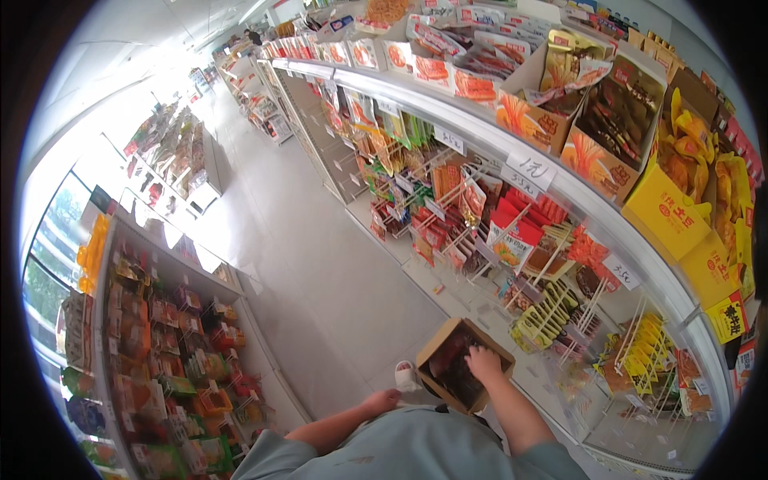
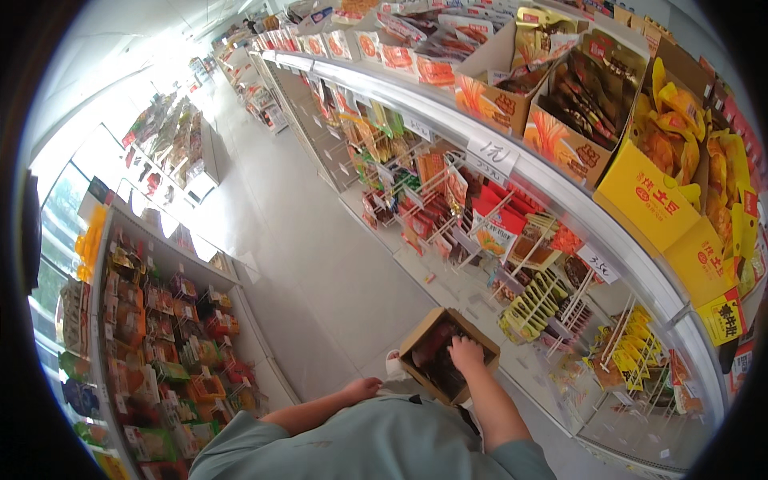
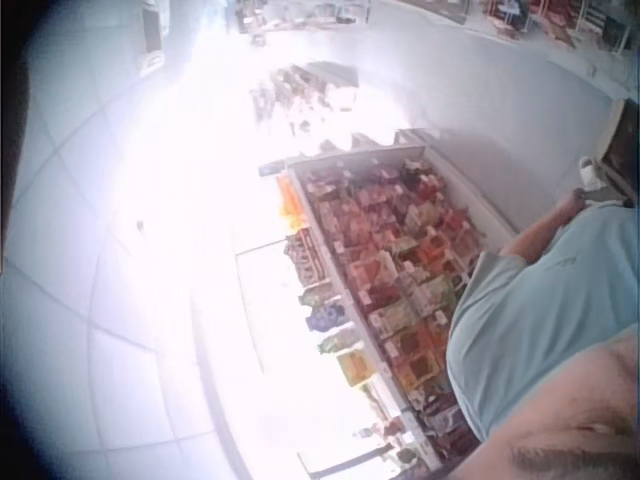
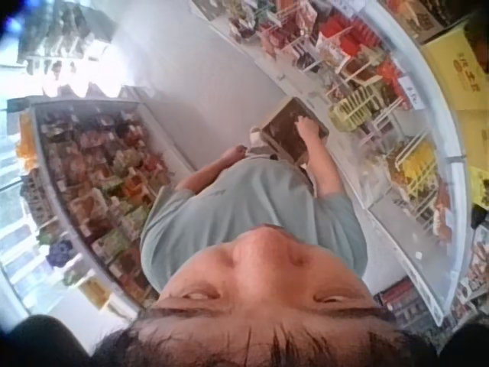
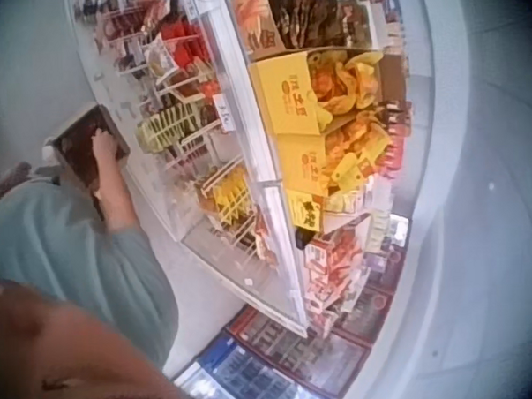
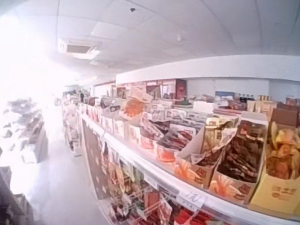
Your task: The person holds a cardboard box and repeatedly takes packaged snack items from it, placing them onto wire display shelves in a store aisle. The person handles multiple snack packages one at a time and arranges them on the shelves.
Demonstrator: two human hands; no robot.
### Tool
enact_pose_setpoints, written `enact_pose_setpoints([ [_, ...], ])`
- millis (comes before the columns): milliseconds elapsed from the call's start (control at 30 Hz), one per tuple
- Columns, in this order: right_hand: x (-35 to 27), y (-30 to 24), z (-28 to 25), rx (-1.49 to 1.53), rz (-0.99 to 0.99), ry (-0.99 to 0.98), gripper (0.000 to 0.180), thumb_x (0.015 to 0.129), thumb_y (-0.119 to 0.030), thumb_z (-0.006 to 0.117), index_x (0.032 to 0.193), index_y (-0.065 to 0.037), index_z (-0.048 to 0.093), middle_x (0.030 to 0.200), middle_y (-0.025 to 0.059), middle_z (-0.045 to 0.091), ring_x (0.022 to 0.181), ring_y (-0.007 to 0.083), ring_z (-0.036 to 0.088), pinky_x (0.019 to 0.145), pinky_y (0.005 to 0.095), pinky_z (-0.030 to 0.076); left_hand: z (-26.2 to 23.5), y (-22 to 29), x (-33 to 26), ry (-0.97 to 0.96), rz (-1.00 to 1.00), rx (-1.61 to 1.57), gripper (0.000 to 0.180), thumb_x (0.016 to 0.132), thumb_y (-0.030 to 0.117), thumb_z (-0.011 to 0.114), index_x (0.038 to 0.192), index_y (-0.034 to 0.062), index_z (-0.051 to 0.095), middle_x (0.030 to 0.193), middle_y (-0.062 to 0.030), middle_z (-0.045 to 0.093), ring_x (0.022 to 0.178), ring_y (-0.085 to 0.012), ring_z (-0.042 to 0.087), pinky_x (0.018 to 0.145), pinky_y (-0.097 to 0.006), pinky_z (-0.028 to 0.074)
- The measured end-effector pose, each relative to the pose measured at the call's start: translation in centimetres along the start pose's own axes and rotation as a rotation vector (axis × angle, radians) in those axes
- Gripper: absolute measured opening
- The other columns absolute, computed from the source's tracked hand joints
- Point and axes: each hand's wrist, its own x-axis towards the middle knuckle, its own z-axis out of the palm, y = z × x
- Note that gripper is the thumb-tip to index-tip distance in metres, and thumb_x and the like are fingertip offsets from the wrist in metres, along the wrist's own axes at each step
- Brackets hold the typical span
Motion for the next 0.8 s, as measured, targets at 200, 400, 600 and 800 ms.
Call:
enact_pose_setpoints([
  [200, -9.2, -1.6, 1.6, 0.206, -0.237, -0.113, 0.031, 0.087, -0.029, 0.058, 0.114, -0.016, 0.062, 0.100, 0.0134, 0.064, 0.094, 0.0333, 0.063, 0.080, 0.0493, 0.051, 2.2, 11.8, 6.3, -0.216, -0.150, -0.711, 0.047, 0.094, 0.040, 0.057, 0.133, 0.0142, 0.055, 0.123, -0.0088, 0.061, 0.108, -0.0290, 0.062, 0.092, -0.037, 0.052],
  [400, -13.0, 0.4, 7.4, 0.137, -0.286, -0.222, 0.045, 0.088, -0.025, 0.054, 0.131, -0.013, 0.051, 0.091, 0.0161, 0.069, 0.087, 0.0342, 0.066, 0.083, 0.0475, 0.050, 5.7, 9.6, 12.8, -0.352, -0.100, -0.542, 0.064, 0.093, 0.035, 0.056, 0.148, 0.0127, 0.033, 0.124, -0.0112, 0.059, 0.107, -0.0253, 0.062, 0.077, -0.042, 0.055],
  [600, -10.6, -2.1, 2.1, 0.163, -0.075, -0.340, 0.035, 0.087, -0.021, 0.052, 0.121, -0.015, 0.057, 0.085, 0.0187, 0.069, 0.080, 0.0367, 0.067, 0.077, 0.0495, 0.050, 4.8, 8.8, 9.8, -0.305, -0.026, -0.543, 0.059, 0.095, 0.036, 0.055, 0.148, 0.0168, 0.038, 0.135, -0.0037, 0.053, 0.110, -0.0221, 0.059, 0.085, -0.041, 0.052],
  [800, -6.4, 2.5, 3.9, 0.040, 0.090, -0.068, 0.021, 0.086, -0.018, 0.052, 0.104, -0.014, 0.062, 0.083, 0.0203, 0.068, 0.083, 0.0383, 0.066, 0.076, 0.0546, 0.049, 4.0, 8.7, 6.0, -0.264, -0.141, -0.646, 0.053, 0.095, 0.034, 0.055, 0.143, 0.0157, 0.044, 0.130, -0.0025, 0.058, 0.110, -0.0207, 0.059, 0.084, -0.039, 0.052],
])
